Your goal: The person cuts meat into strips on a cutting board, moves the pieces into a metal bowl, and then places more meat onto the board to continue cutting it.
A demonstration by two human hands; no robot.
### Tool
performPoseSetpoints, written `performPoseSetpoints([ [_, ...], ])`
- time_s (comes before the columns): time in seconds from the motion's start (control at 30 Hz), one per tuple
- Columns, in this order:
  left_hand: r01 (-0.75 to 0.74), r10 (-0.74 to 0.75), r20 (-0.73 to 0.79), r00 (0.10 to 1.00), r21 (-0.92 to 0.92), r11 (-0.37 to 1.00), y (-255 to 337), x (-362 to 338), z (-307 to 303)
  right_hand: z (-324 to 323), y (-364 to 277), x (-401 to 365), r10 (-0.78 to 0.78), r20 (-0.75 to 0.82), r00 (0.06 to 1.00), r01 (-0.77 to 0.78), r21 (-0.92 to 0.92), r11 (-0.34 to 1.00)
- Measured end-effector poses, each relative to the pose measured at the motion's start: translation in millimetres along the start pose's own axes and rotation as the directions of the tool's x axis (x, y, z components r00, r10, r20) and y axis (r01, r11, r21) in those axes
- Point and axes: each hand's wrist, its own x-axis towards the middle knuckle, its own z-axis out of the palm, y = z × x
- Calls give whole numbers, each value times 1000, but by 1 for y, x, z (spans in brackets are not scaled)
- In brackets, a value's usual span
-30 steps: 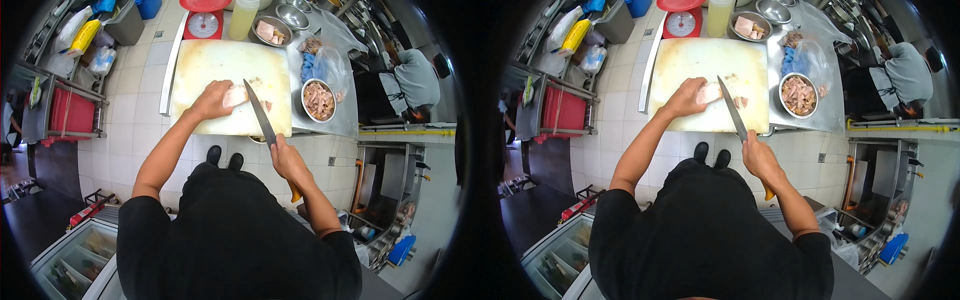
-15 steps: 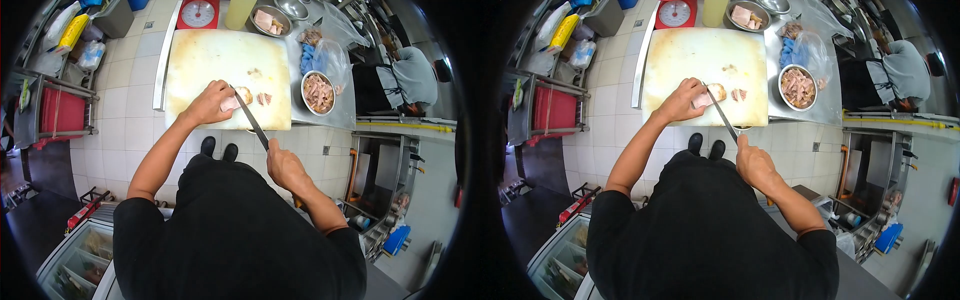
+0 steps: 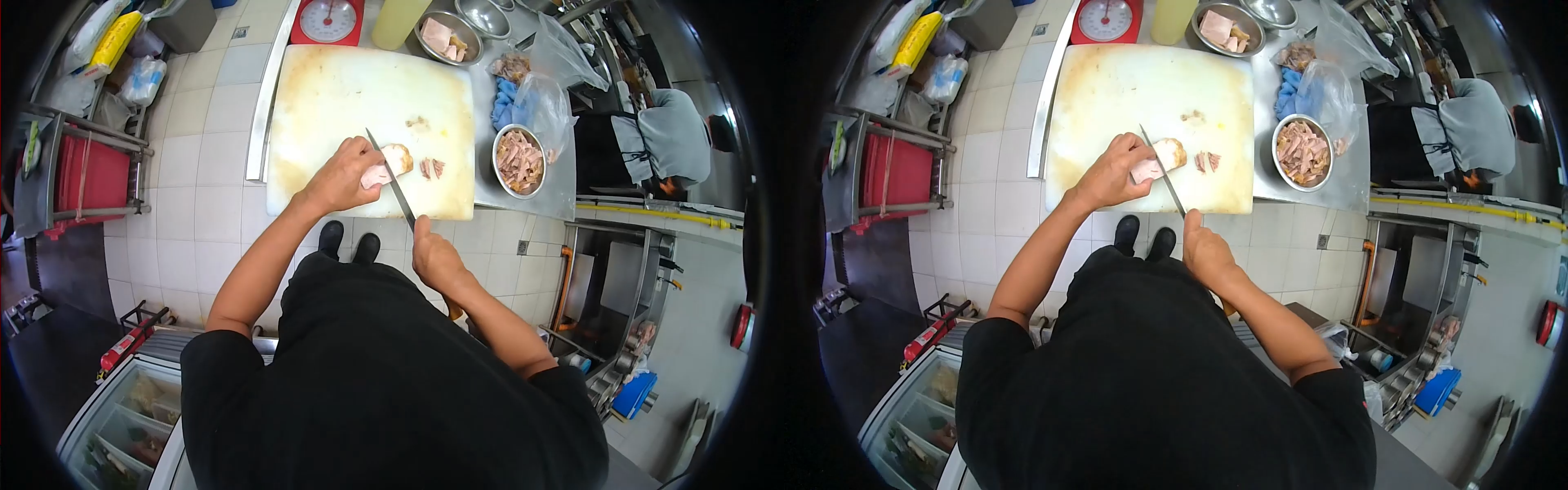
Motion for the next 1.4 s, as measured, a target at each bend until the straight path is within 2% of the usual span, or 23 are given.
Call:
performPoseSetpoints([
  [0.03, -14, 14, -4, 1000, 10, 1000, 0, -1, 0, 0, 4, 4, -17, 2, 1000, 17, 23, 1000],
  [0.1, 66, -65, -48, 997, 6, 998, 3, -1, 0, -2, 10, 10, -39, -17, 999, 40, 69, 997],
  [0.13, 36, -36, -51, 998, 13, 999, 6, 0, -4, -7, 14, 12, -69, -16, 998, 70, 104, 992],
  [0.17, 5, -4, -17, 1000, 25, 1000, 8, -2, -8, -14, 16, 13, -54, 26, 998, 51, 122, 991],
  [0.23, -35, 34, 15, 999, 43, 998, 7, 1, -17, -24, 17, 8, -49, -12, 999, 50, 178, 983],
  [0.33, -4, 1, 278, 961, 11, 1000, 2, 2, -26, -32, 17, 0, -28, -27, 999, 33, 210, 977],
  [0.47, 24, -60, 294, 954, 127, 992, 10, -2, -24, -35, 15, -10, 17, 10, 1000, -19, 241, 970],
  [0.63, 84, -98, 62, 993, 200, 976, 32, -15, -38, -31, 17, -20, -5, -44, 999, 17, 268, 963],
  [0.67, 102, -118, 65, 991, 212, 972, 34, -15, -38, -29, 18, -21, -22, -59, 998, 37, 277, 960],
  [0.73, 145, -145, -12, 989, 145, 979, 38, -11, -35, -32, 15, -24, -26, -20, 999, 31, 290, 957],
  [0.8, 139, -138, -16, 990, 123, 983, 31, -11, -23, -27, 16, -24, -47, -25, 999, 53, 286, 957],
  [0.87, 37, -31, -141, 990, 40, 999, 26, -13, -12, -26, 18, -26, -61, -33, 998, 68, 280, 958],
  [0.93, 73, -70, -137, 988, 16, 997, 22, -20, -8, -33, 11, -31, -84, -14, 996, 85, 268, 960],
  [1.0, 75, -86, -226, 970, -57, 996, 18, -31, -8, -44, 1, -40, -80, 36, 996, 66, 296, 953],
  [1.03, 86, -95, -224, 970, -53, 995, 18, -36, -9, -45, -1, -42, -73, 44, 996, 58, 279, 959],
  [1.13, 32, -65, -299, 952, -114, 993, 18, -45, -10, -41, -2, -46, -78, 64, 995, 60, 255, 965],
  [1.2, 5, -84, -315, 945, -242, 970, 12, -42, -6, -41, -4, -48, -81, 71, 994, 62, 241, 968],
  [1.4, -38, -43, -335, 941, -233, 972, 2, -33, 0, -45, -9, -54, -98, 40, 994, 88, 211, 974],
])
